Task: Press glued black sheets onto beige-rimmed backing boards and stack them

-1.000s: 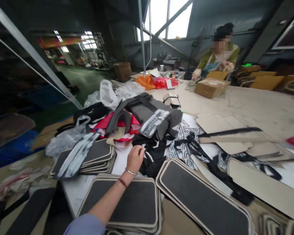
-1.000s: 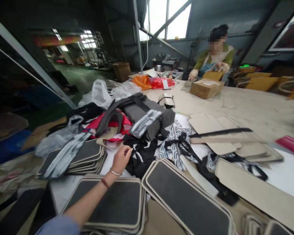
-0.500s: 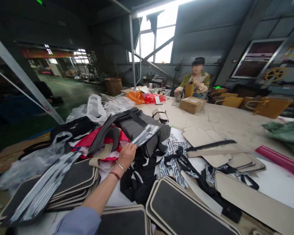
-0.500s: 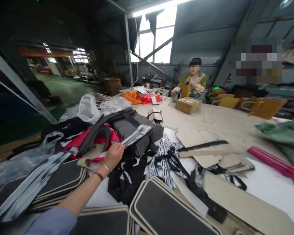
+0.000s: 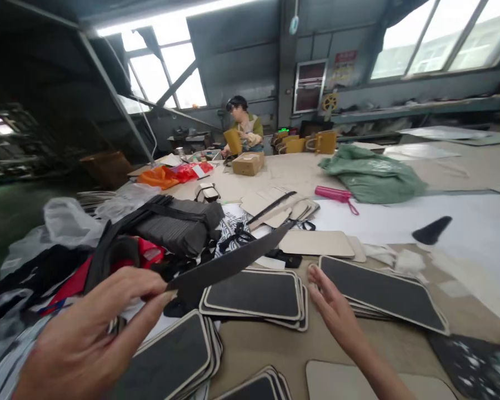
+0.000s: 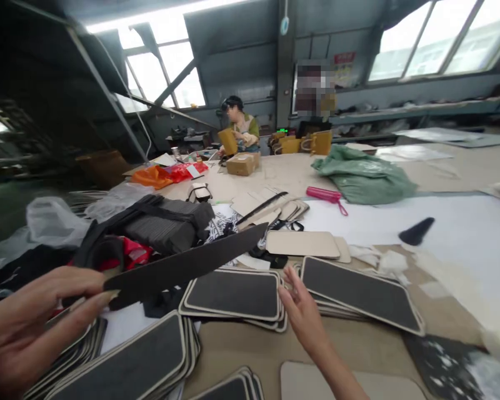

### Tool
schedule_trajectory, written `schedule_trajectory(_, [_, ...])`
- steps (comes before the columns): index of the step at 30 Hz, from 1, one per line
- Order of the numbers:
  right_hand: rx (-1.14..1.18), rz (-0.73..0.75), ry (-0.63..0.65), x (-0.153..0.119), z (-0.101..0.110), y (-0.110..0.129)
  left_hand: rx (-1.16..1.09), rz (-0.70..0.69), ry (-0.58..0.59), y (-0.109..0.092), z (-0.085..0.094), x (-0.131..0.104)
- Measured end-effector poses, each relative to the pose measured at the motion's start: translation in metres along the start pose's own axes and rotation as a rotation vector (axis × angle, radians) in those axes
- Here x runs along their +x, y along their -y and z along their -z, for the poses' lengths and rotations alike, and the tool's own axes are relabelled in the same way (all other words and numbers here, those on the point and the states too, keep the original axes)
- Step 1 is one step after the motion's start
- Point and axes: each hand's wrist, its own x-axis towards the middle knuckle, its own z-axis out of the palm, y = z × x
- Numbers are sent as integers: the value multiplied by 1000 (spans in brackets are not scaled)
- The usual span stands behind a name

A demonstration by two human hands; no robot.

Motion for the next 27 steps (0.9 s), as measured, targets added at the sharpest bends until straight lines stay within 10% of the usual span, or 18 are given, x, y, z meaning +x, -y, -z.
schedule_trajectory(7, [82,34,-53,-22,68,34,-66,4,46,-60,-12,-22])
schedule_trajectory(12, [-68,-14,-147,-65,136,25,-148,269,183,-88,-28,-38])
schedule_trajectory(19, [-271,-347,3,-138,220,-68,-607,986,498,-87,-167,-156])
schedule_trajectory(23, [-310,-405,-19,-159,234,-130,-485,1056,506,-77,-238,-214])
schedule_trajectory(27, [-394,-404,-36,-158,234,-160,-329,1043,526,-73,-268,-231])
